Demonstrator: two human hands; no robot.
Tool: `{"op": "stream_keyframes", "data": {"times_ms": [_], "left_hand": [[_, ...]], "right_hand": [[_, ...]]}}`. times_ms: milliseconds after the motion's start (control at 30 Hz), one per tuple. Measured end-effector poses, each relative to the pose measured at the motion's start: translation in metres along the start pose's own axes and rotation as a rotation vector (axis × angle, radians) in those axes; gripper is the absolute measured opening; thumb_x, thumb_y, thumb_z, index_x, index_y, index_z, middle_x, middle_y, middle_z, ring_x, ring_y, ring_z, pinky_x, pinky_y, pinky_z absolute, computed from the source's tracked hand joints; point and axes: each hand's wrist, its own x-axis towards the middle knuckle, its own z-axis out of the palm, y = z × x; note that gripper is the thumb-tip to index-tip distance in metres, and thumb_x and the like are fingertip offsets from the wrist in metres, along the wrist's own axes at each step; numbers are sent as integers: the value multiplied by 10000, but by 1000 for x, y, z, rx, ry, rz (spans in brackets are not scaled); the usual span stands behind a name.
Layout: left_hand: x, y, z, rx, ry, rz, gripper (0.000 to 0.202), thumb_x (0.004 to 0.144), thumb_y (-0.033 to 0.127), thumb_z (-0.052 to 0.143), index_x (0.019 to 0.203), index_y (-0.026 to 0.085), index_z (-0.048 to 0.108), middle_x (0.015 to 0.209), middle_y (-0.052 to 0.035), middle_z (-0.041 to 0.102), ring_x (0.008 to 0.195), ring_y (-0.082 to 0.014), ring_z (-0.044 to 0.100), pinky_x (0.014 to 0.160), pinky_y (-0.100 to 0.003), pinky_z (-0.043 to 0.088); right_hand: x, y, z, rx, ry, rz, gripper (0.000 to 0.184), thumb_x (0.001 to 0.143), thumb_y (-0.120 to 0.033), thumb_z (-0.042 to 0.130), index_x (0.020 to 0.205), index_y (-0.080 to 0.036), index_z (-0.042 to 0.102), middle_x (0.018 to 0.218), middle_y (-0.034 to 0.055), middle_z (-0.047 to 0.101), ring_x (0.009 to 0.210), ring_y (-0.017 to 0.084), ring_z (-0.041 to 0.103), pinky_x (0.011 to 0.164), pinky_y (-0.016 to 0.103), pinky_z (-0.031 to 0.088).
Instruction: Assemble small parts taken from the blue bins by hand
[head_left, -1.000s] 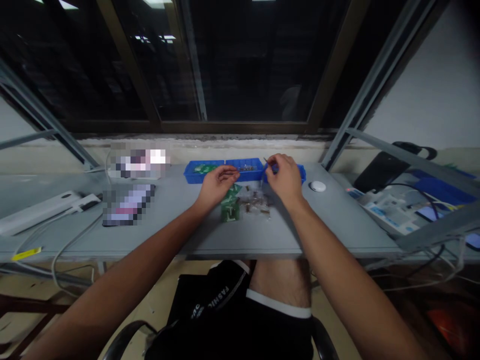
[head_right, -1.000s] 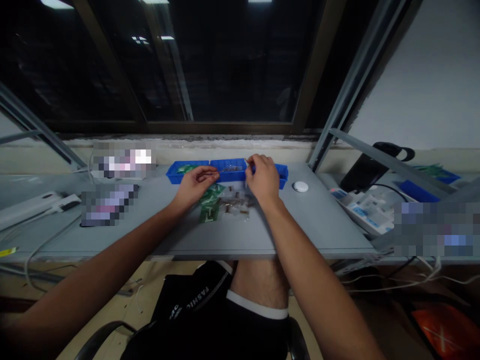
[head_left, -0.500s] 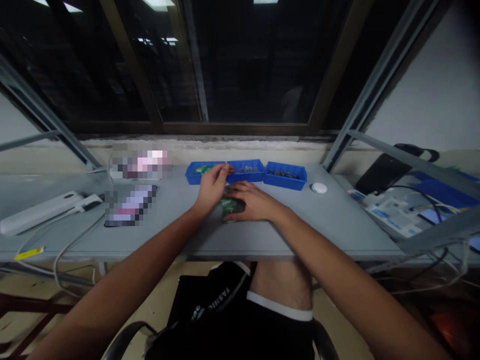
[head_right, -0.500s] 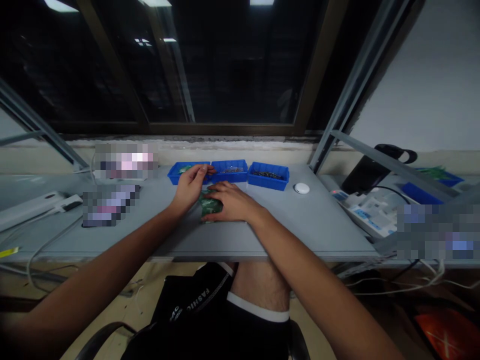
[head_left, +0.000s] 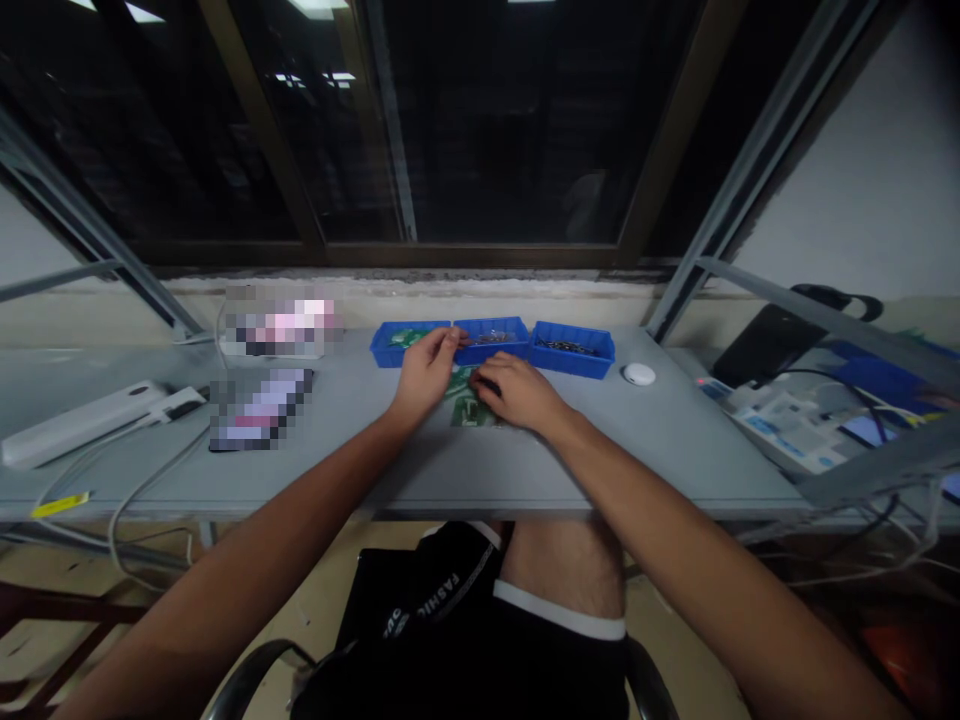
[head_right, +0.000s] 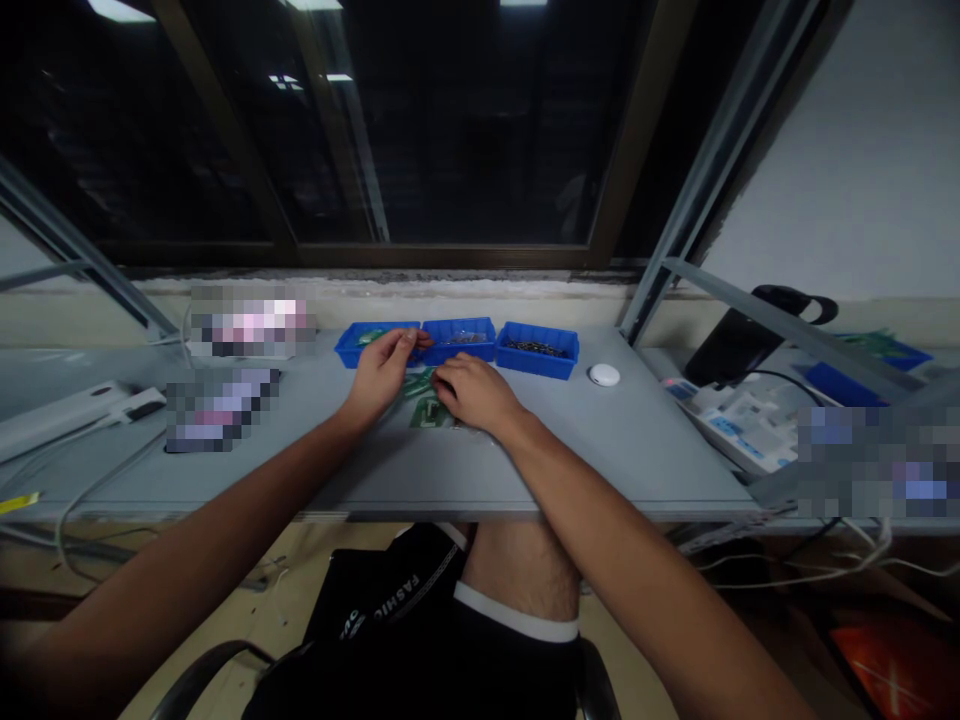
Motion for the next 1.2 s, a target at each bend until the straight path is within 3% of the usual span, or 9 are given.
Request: {"op": "stream_keyframes", "data": {"times_ms": [133,300,400,533,600,733,933,1100,1200], "left_hand": [[0,-2,-1,28,-5,-3,348,987,505,579,1046,203,741,1073,-75,773,1054,-241,698,1005,-357,501],[-2,-3,-1,166,-50,34,248,950,366,642,1099,203,755,1166,-79,761,1083,-239,689,946,-347,523],[-3,-3,-1,249,-86,51,230,946,321,633,1103,205,756,1165,-72,757,1074,-226,689,910,-335,535],[-3,-5,0,250,-83,46,232,953,312,623,1112,201,751,1172,-72,757,1061,-221,696,893,-336,547],[-3,-5,1,242,-73,40,229,950,316,630,1106,201,752,1164,-72,760,1047,-222,699,883,-339,551],[-3,-5,1,239,-85,37,235,953,331,631,1102,195,752,1158,-76,761,1041,-222,699,884,-340,545],[-3,-4,0,233,-85,35,255,952,347,635,1112,190,756,1157,-82,761,1025,-225,691,869,-336,531],[-3,-4,-1,240,-49,50,284,964,406,624,1086,193,768,1146,-83,762,1061,-236,684,894,-333,527],[-4,-2,1,160,-84,-26,366,953,495,641,1083,182,779,1097,-87,779,1008,-243,703,914,-346,530]], "right_hand": [[2,2,-3,116,189,116,132,886,-125,598,945,-208,682,1018,67,713,1001,232,644,941,355,496],[3,11,-4,225,329,347,110,907,-157,562,926,-210,656,897,23,725,803,192,655,788,315,495],[0,12,-2,191,233,295,85,917,-250,645,968,-203,695,976,51,747,906,218,670,870,344,498],[-2,7,4,163,14,21,326,876,-287,760,1192,-213,725,1220,92,743,1168,276,626,1066,427,450],[-1,5,6,157,-53,-22,324,895,-249,737,1217,-223,734,1201,87,758,1148,272,635,1061,430,460],[2,5,6,60,-67,19,178,941,-179,644,1058,-197,776,1042,102,774,1043,268,660,964,410,503],[4,9,2,197,206,111,152,924,-174,650,1031,-196,756,1122,88,760,1094,246,669,1013,400,499],[7,22,5,414,462,411,180,916,-365,700,999,-220,768,1002,48,787,930,227,713,891,376,552],[6,27,3,460,567,443,245,905,-424,714,1019,-220,784,1005,56,779,931,228,712,894,381,564]]}}
